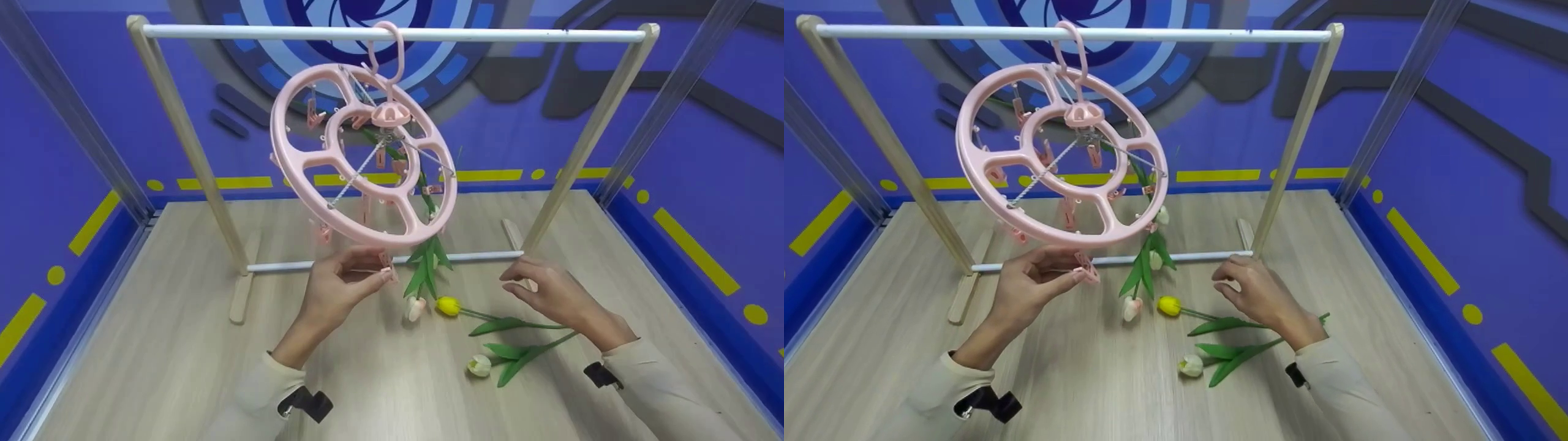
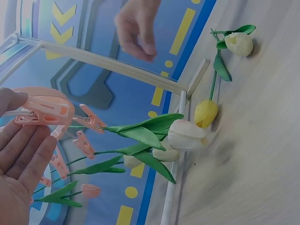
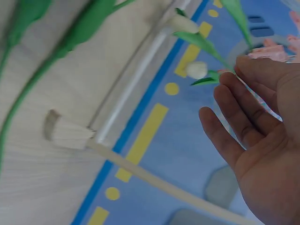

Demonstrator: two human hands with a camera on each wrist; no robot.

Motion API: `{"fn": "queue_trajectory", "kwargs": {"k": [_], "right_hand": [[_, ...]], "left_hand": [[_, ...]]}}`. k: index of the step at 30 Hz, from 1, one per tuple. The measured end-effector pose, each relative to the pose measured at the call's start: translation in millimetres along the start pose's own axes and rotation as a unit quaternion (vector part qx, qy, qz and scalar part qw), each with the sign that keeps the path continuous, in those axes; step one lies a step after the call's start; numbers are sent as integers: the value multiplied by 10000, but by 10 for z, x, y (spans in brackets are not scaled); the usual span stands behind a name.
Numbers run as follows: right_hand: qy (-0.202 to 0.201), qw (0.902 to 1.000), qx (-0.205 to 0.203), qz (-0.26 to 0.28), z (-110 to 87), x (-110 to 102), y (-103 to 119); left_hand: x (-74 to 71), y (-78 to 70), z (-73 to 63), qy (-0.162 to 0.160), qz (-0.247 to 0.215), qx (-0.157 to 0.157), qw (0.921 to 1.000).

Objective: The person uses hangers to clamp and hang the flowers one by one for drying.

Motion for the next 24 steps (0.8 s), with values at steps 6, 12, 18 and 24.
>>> {"fn": "queue_trajectory", "kwargs": {"k": [6, 12, 18, 24], "right_hand": [[365, 9986, 374, -61, -226, 24, -197], [665, 9951, 719, -131, -394, 44, -335], [1197, 9845, 1266, -183, -542, 10, -457], [1509, 9761, 1551, -217, -658, -30, -560]], "left_hand": [[6, -12, -1, 4, 47, 45, 10000], [6, -18, -4, -10, 20, 95, 10000], [8, -28, -1, -64, -111, 152, 9998], [5, -32, -3, -105, -74, 101, 9999]]}}
Point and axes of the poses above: each hand's wrist, its own z-axis towards the middle knuckle, its own x-axis out of the palm, y = z × x, the point moved 1 cm from there along z, towards the middle knuckle, and after that the axes turned 14 degrees about z, right-handed, at the moved point
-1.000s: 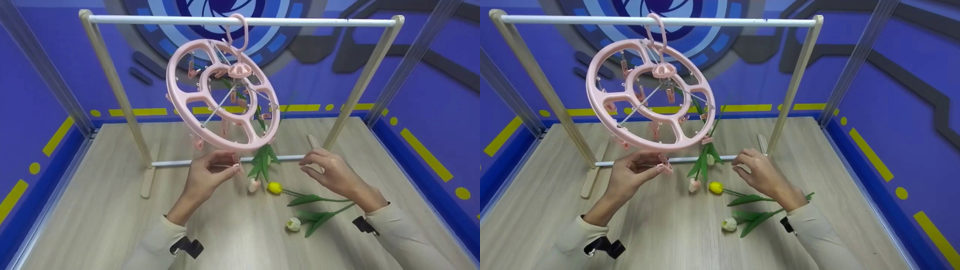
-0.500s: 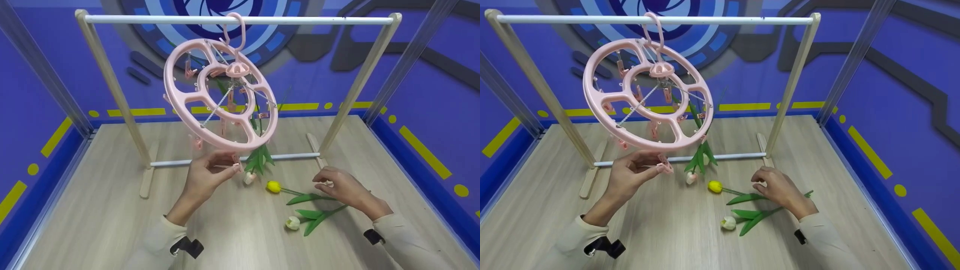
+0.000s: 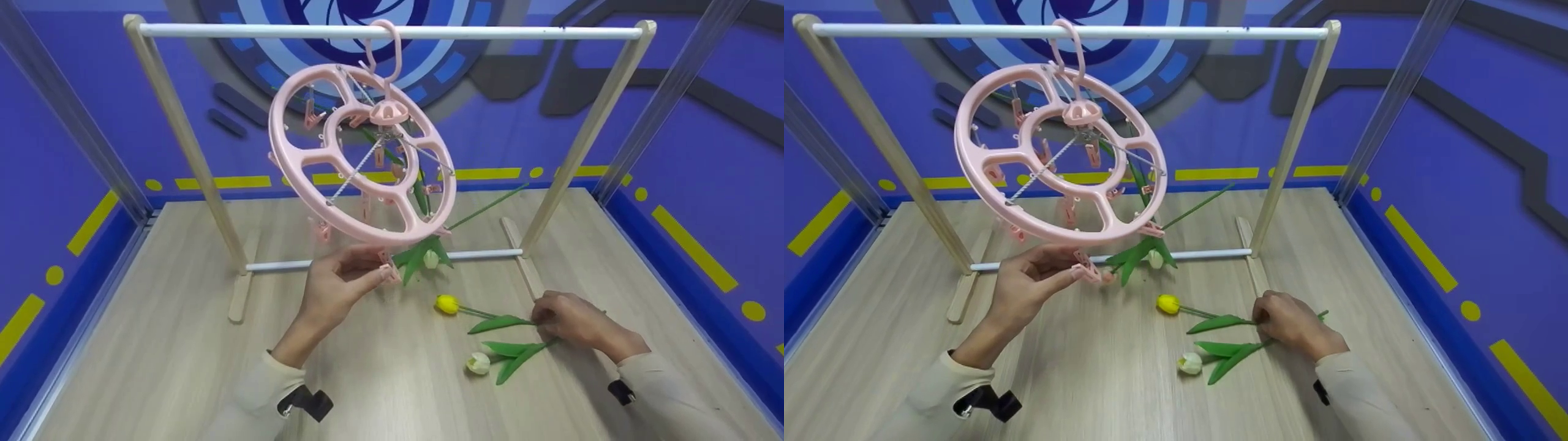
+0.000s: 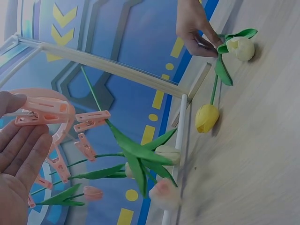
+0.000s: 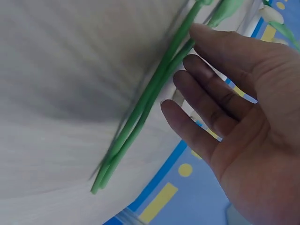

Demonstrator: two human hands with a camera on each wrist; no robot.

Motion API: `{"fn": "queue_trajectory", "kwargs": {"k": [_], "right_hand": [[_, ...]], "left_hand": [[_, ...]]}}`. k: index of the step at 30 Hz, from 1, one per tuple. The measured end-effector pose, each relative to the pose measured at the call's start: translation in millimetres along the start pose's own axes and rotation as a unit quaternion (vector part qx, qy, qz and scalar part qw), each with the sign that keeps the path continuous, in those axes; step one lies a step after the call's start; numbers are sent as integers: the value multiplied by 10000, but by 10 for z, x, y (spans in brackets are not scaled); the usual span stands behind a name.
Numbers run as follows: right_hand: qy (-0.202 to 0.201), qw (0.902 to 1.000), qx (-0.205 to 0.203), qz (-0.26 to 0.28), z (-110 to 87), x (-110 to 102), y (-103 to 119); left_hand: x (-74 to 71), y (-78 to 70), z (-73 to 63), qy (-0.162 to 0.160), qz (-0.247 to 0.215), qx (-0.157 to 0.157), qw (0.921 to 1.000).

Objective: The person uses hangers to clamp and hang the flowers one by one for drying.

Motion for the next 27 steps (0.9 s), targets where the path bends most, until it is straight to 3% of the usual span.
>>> {"fn": "queue_trajectory", "kwargs": {"k": [9, 16, 20, 27], "right_hand": [[-147, 9990, -198, -361, -8, -11, -61], [63, 9988, 461, 180, 15, -64, -65], [-281, 9971, 551, 448, 23, -121, -39], [-796, 9941, 101, 737, 59, -243, 160]], "left_hand": [[-7, -10, 1, 24, -34, 49, 10000], [-20, -11, -2, 3, 39, 89, 10000], [-22, -4, -3, -8, 16, 117, 9999], [-19, 3, -4, -2, -32, 53, 10000]]}}
Point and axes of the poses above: each hand's wrist, its own z-axis towards the middle knuckle, its own x-axis out of the palm, y = z × x, the point moved 1 cm from there along z, towards the middle knuckle, and after that the axes turned 14 degrees about z, right-handed, at the moved point
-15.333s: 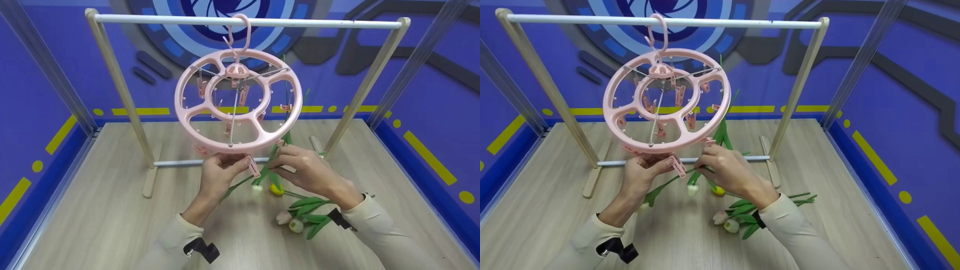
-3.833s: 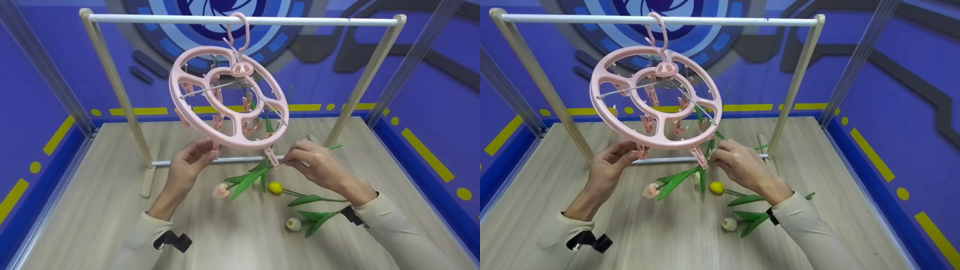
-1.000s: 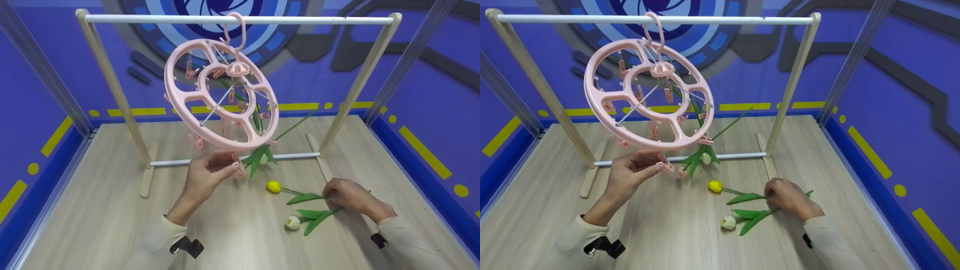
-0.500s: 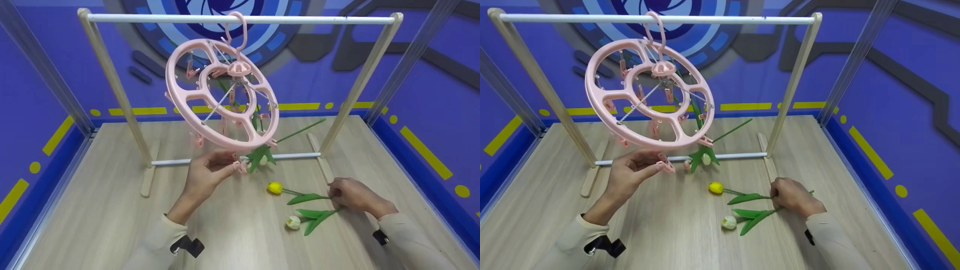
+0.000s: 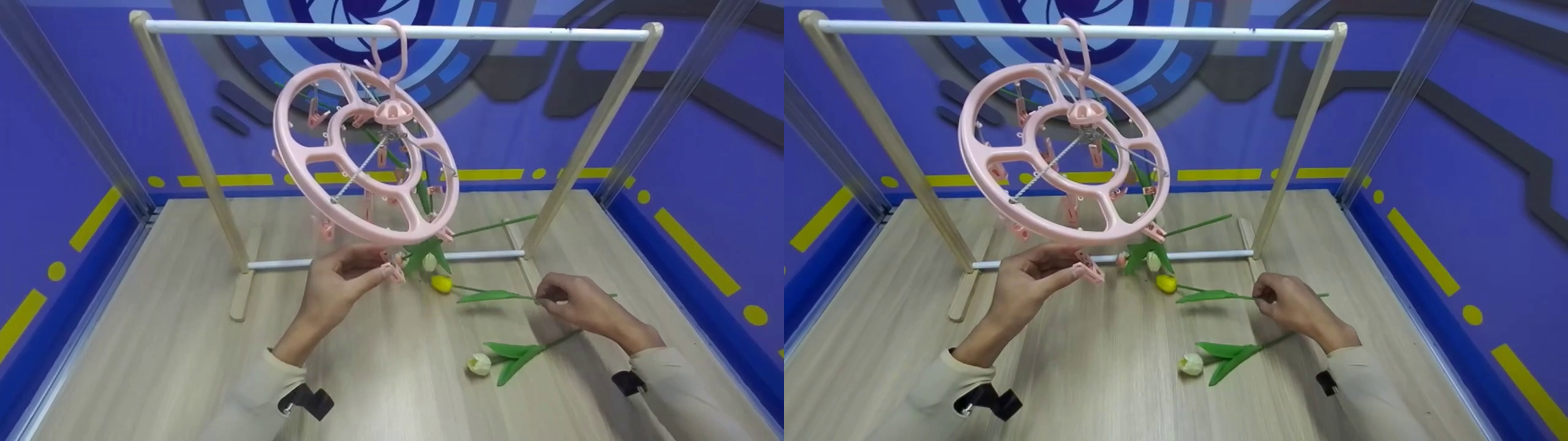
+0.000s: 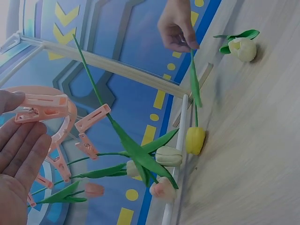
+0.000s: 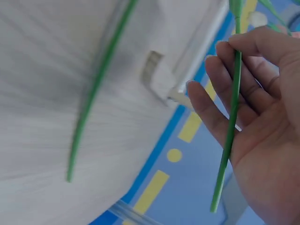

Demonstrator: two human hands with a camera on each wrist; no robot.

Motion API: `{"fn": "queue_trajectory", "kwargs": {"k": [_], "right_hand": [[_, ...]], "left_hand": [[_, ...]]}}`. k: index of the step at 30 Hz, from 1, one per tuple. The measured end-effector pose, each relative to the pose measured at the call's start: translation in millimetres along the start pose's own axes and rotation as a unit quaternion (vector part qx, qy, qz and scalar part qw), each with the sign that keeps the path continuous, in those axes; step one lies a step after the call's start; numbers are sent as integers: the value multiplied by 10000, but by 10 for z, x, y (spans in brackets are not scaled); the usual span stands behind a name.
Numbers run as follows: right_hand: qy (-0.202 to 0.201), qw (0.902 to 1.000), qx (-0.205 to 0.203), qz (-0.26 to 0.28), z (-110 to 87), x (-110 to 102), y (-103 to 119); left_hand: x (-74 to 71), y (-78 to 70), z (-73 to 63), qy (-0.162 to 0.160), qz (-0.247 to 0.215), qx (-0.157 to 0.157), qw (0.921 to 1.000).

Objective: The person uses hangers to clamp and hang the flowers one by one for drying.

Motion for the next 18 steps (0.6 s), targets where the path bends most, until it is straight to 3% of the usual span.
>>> {"fn": "queue_trajectory", "kwargs": {"k": [10, 18], "right_hand": [[-188, 9933, -1139, 20, 78, -55, 336], [-136, 9911, -1295, 288, 137, -63, 495]], "left_hand": [[-2, -5, 8, -52, -73, 69, 9999], [3, -5, 9, -90, -18, 72, 9999]]}}
Point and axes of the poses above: each hand's wrist, its own z-axis towards the middle knuckle, its own x-axis out of the palm, y = z × x, the point moved 1 cm from there along z, towards the middle knuckle, and after that the axes turned 14 degrees about z, right-handed, at the moved point
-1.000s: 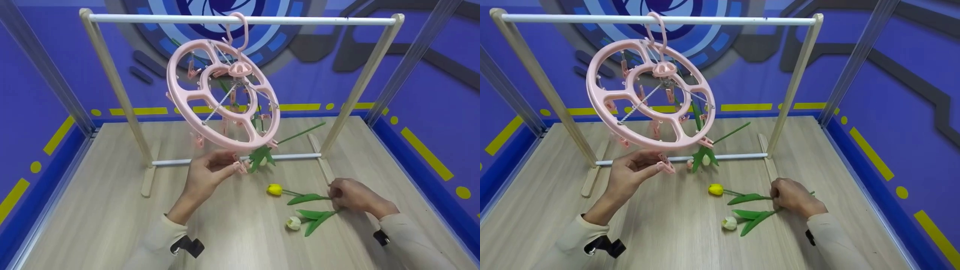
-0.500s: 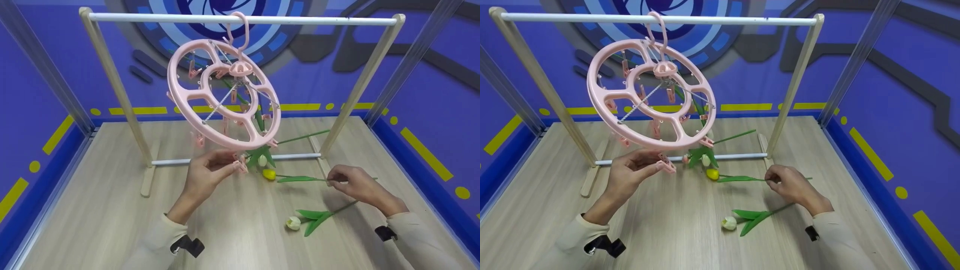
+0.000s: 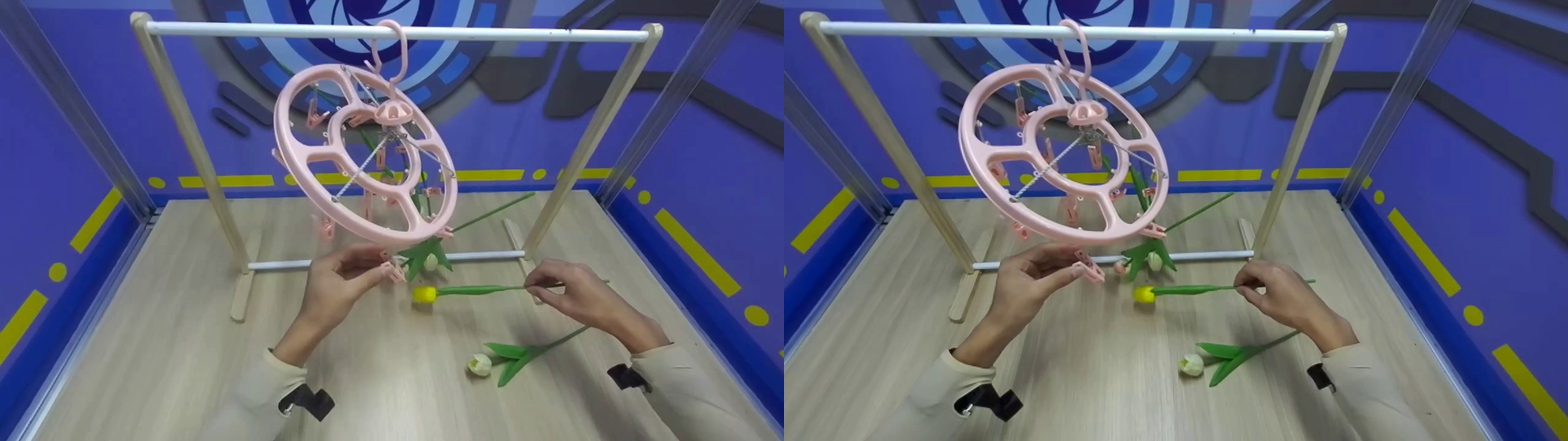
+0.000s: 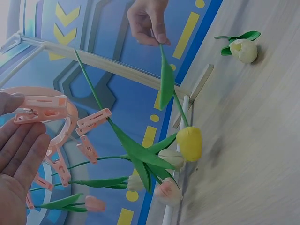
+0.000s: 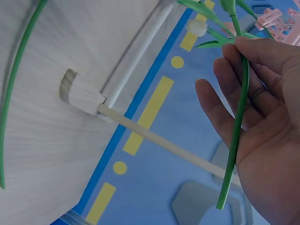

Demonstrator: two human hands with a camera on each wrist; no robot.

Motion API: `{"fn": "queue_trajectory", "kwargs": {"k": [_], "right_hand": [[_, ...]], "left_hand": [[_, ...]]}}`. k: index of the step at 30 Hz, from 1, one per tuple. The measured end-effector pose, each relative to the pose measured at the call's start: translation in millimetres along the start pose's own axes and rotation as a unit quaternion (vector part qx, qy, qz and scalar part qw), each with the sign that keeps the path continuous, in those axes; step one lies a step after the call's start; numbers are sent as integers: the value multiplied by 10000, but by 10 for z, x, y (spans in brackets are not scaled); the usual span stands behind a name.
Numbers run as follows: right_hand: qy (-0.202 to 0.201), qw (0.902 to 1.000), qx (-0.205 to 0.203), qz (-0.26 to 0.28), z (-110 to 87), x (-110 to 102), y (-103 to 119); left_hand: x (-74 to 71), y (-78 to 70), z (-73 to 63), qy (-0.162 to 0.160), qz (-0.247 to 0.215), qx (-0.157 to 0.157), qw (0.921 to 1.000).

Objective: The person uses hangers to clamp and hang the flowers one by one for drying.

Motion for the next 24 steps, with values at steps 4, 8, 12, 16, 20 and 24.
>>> {"fn": "queue_trajectory", "kwargs": {"k": [4, 8, 12, 16, 20, 24], "right_hand": [[-24, 9998, -169, 67, 44, 11, 56], [-115, 9982, -546, 214, 82, 30, 98], [-275, 9947, -944, 295, 117, 42, 134], [-343, 9936, -1066, 175, 141, 46, 170], [-302, 9945, -1004, 18, 158, 56, 216], [-276, 9946, -1005, -21, 188, 76, 264]], "left_hand": [[-2, 1, -2, -11, -50, -16, 10000], [-6, 1, -8, -1, -31, -45, 10000], [-5, -4, -8, -10, 32, -40, 10000], [0, -5, -1, -19, 5, -22, 10000], [2, -5, -2, 12, -31, -10, 10000], [-1, -5, -5, 34, 11, 15, 10000]]}}
Point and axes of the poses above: each hand's wrist, its own z-axis towards the middle knuckle, its own x-axis out of the palm, y = z × x, the point moved 1 cm from there along z, towards the middle knuckle, and after that the axes turned 14 degrees about z, right-handed, at the moved point
